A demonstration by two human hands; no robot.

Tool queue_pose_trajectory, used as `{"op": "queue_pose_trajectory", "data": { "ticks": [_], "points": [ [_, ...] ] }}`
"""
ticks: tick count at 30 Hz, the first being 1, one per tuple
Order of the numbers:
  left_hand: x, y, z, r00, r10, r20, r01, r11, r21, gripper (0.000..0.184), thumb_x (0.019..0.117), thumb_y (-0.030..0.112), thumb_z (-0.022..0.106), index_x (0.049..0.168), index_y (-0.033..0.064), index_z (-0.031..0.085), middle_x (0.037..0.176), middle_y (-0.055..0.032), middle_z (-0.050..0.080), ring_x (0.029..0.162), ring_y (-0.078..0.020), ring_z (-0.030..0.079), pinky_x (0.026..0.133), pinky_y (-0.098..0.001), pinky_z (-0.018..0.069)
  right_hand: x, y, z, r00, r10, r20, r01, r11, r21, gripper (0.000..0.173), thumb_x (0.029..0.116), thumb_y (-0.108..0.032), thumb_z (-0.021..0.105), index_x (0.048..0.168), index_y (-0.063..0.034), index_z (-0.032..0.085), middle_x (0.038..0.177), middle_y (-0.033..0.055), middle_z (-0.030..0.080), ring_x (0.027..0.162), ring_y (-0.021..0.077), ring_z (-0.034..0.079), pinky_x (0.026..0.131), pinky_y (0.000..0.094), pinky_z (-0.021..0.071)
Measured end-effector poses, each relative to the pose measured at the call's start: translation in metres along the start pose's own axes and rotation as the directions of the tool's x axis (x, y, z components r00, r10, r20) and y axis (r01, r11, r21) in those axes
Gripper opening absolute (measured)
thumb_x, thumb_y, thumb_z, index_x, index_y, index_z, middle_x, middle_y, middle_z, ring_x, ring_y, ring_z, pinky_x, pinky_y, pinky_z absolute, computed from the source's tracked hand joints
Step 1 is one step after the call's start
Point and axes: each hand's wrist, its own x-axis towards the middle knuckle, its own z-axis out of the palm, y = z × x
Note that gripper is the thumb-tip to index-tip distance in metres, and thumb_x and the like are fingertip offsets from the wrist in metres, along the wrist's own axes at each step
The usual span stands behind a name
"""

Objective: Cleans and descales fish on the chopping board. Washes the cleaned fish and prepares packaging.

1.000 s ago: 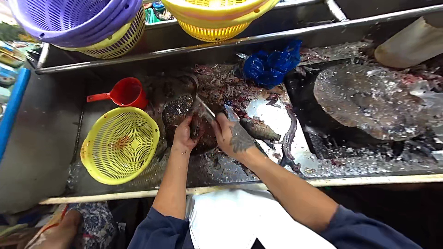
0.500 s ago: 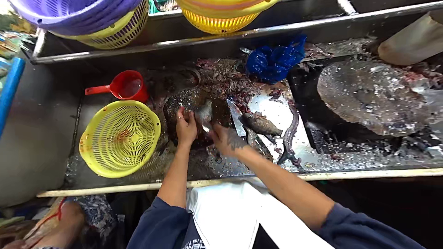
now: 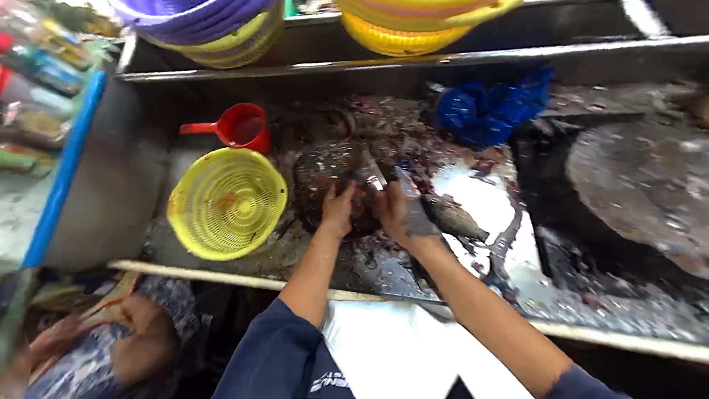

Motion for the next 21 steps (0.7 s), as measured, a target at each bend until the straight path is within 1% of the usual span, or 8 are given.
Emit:
{"op": "queue_pose_trajectory", "data": {
  "ticks": [5,8,10,12,14,16,18,21],
  "points": [
    [-0.008,0.028,0.005,0.989,-0.147,-0.030,0.136,0.960,-0.244,0.034,0.1064,0.038,0.052,0.131,0.0143,0.058,0.096,-0.0075,0.067,0.076,-0.0179,0.064,0.067,-0.0363,0.0561,-0.042,-0.016,0.007,0.988,-0.120,0.099,0.132,0.983,-0.124,0.039,0.1093,-0.036,0.042,0.128,-0.0063,0.058,0.087,0.0179,0.070,0.081,0.0399,0.072,0.072,0.0614,0.0565],
    [-0.026,0.063,-0.033,0.998,0.028,-0.063,-0.040,0.980,-0.194,0.033,0.1060,0.038,0.054,0.128,0.0138,0.058,0.092,-0.0039,0.066,0.067,-0.0118,0.061,0.058,-0.0278,0.0524,-0.048,-0.003,-0.011,0.940,-0.170,0.296,0.156,0.985,0.070,0.042,0.1081,-0.043,0.040,0.119,-0.0079,0.060,0.080,0.0086,0.061,0.071,0.0243,0.064,0.067,0.0493,0.0538],
    [-0.046,0.081,-0.070,0.948,0.268,-0.171,-0.256,0.962,0.091,0.035,0.1044,0.035,0.059,0.134,0.0171,0.058,0.106,-0.0011,0.070,0.081,-0.0092,0.065,0.070,-0.0277,0.0567,-0.046,0.014,-0.028,0.950,-0.158,0.270,0.128,0.984,0.124,0.044,0.1078,-0.044,0.042,0.122,-0.0075,0.063,0.085,0.0086,0.066,0.075,0.0217,0.068,0.072,0.0484,0.0586],
    [-0.044,0.087,-0.113,0.818,0.521,-0.244,-0.378,0.806,0.455,0.053,0.1035,0.030,0.063,0.150,0.0118,0.045,0.127,-0.0085,0.068,0.106,-0.0175,0.070,0.091,-0.0387,0.0610,-0.046,0.041,-0.047,0.982,-0.102,0.161,0.090,0.993,0.079,0.039,0.1091,-0.040,0.044,0.119,-0.0060,0.061,0.084,0.0107,0.065,0.078,0.0253,0.067,0.075,0.0510,0.0563],
    [-0.041,0.092,-0.137,0.704,0.642,-0.303,-0.197,0.586,0.786,0.074,0.0991,0.033,0.067,0.157,0.0024,0.032,0.143,-0.0223,0.056,0.127,-0.0304,0.060,0.107,-0.0483,0.0508,-0.045,0.069,-0.059,0.998,-0.030,0.057,0.024,0.994,0.108,0.034,0.1089,-0.036,0.046,0.118,-0.0065,0.060,0.081,0.0107,0.064,0.075,0.0259,0.067,0.072,0.0518,0.0562],
    [-0.045,0.090,-0.118,0.711,0.635,-0.301,-0.030,0.455,0.890,0.092,0.0932,0.038,0.072,0.158,-0.0065,0.025,0.150,-0.0380,0.038,0.139,-0.0492,0.042,0.115,-0.0595,0.0361,-0.051,0.093,-0.069,0.999,0.034,0.010,-0.036,0.980,0.196,0.034,0.1096,-0.032,0.047,0.124,-0.0046,0.060,0.083,0.0125,0.065,0.073,0.0260,0.066,0.071,0.0518,0.0571],
    [-0.047,0.072,-0.069,0.772,0.622,-0.135,-0.118,0.348,0.930,0.085,0.0951,0.036,0.071,0.155,-0.0090,0.031,0.150,-0.0398,0.038,0.140,-0.0527,0.040,0.115,-0.0619,0.0361,-0.061,0.115,-0.074,0.996,0.090,-0.021,-0.081,0.961,0.266,0.033,0.1107,-0.030,0.045,0.124,-0.0031,0.059,0.082,0.0125,0.062,0.068,0.0250,0.063,0.067,0.0497,0.0562],
    [-0.034,0.030,0.026,0.810,0.426,0.402,-0.494,0.127,0.860,0.051,0.1033,0.031,0.059,0.142,-0.0013,0.052,0.140,-0.0241,0.057,0.128,-0.0358,0.059,0.108,-0.0528,0.0492,-0.074,0.149,-0.078,0.980,0.175,-0.089,-0.138,0.935,0.327,0.035,0.1103,-0.034,0.043,0.119,-0.0041,0.058,0.074,0.0101,0.059,0.060,0.0240,0.060,0.060,0.0475,0.0548]
  ]
}}
